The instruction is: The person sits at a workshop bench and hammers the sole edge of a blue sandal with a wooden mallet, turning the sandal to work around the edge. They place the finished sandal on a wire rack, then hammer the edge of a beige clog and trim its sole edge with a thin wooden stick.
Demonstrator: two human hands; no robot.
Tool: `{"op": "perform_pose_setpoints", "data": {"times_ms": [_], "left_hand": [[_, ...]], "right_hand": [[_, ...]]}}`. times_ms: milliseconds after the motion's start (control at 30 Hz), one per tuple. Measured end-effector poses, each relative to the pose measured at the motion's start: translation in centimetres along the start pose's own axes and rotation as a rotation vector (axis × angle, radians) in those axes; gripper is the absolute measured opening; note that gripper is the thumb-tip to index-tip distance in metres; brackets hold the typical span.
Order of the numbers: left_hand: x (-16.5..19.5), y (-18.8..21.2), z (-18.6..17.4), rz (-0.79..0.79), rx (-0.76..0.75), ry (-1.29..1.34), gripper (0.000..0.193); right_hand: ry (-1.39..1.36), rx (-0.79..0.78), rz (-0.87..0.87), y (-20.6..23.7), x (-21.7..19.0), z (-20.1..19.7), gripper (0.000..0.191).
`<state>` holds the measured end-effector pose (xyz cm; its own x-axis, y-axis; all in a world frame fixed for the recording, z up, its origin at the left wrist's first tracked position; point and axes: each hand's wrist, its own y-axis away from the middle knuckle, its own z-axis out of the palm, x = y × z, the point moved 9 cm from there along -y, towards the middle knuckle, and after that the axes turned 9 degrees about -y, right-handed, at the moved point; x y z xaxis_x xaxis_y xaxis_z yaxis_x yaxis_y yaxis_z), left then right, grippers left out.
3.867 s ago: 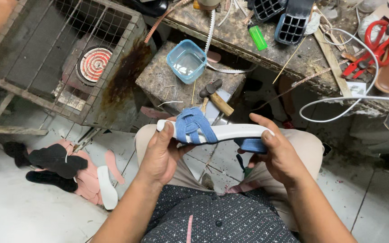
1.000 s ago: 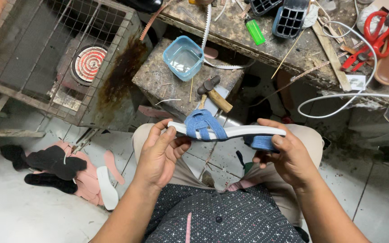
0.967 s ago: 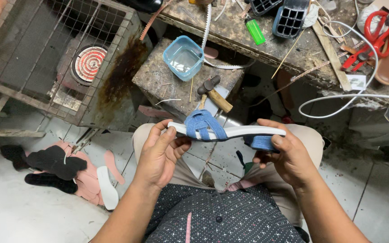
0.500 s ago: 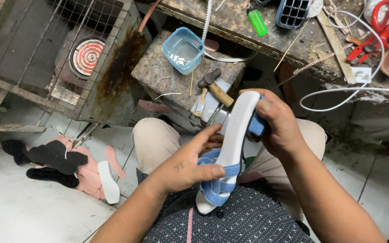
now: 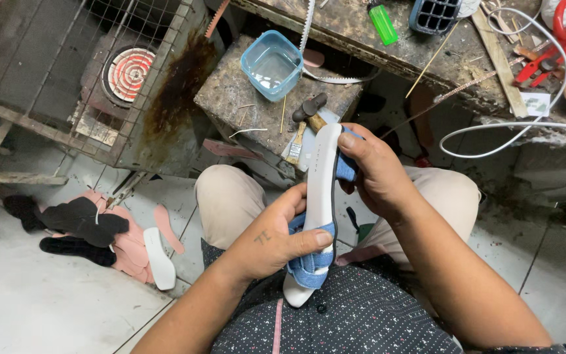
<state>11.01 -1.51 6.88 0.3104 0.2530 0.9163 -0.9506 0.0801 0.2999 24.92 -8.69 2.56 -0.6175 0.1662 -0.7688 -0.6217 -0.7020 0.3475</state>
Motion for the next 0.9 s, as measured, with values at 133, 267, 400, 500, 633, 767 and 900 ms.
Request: {"op": "perform_pose_setpoints", "data": {"times_ms": [133,267,400,500,633,767,900], "left_hand": [[0.9,0.5,-0.6,0.08,0.057,-0.182,0.084],[0.6,1.1,-1.7,0.08,-0.062,-0.11,0.084],[-0.8,0.9,-3.5,0.067,-0.171,0.415,0.092],[-1.5,1.1,-3.8,0.144,-0.173,0.789,0.094],[-1.7,2.2,-3.5,0.216,-0.037,0.343,0.101],[-1.5,2.5,-0.8,0.158,-0.047,-0.21,0.099],[-2.1,2.6,-0.7,-0.052,0.078,-0.471,0.062]], "right_hand": [[-0.03,-0.056,-0.088,0.8,-0.6,0.2,0.058],[-0.189,-0.19,-0.144,2.6,-1.2,0.4,0.075],[-0.396,-0.178,-0.187,4.5,-1.4,-1.5,0.078],[-0.52,-0.14,-0.207,5.2,-1.2,-3.6,0.071],[-0.538,0.036,-0.277,5.9,-0.6,-6.9,0.061],[-0.687,-0.019,-0.35,6.5,-0.9,-7.4,0.059],[-0.675,0.013,-0.398,6.8,-1.8,-7.9,0.059]]}}
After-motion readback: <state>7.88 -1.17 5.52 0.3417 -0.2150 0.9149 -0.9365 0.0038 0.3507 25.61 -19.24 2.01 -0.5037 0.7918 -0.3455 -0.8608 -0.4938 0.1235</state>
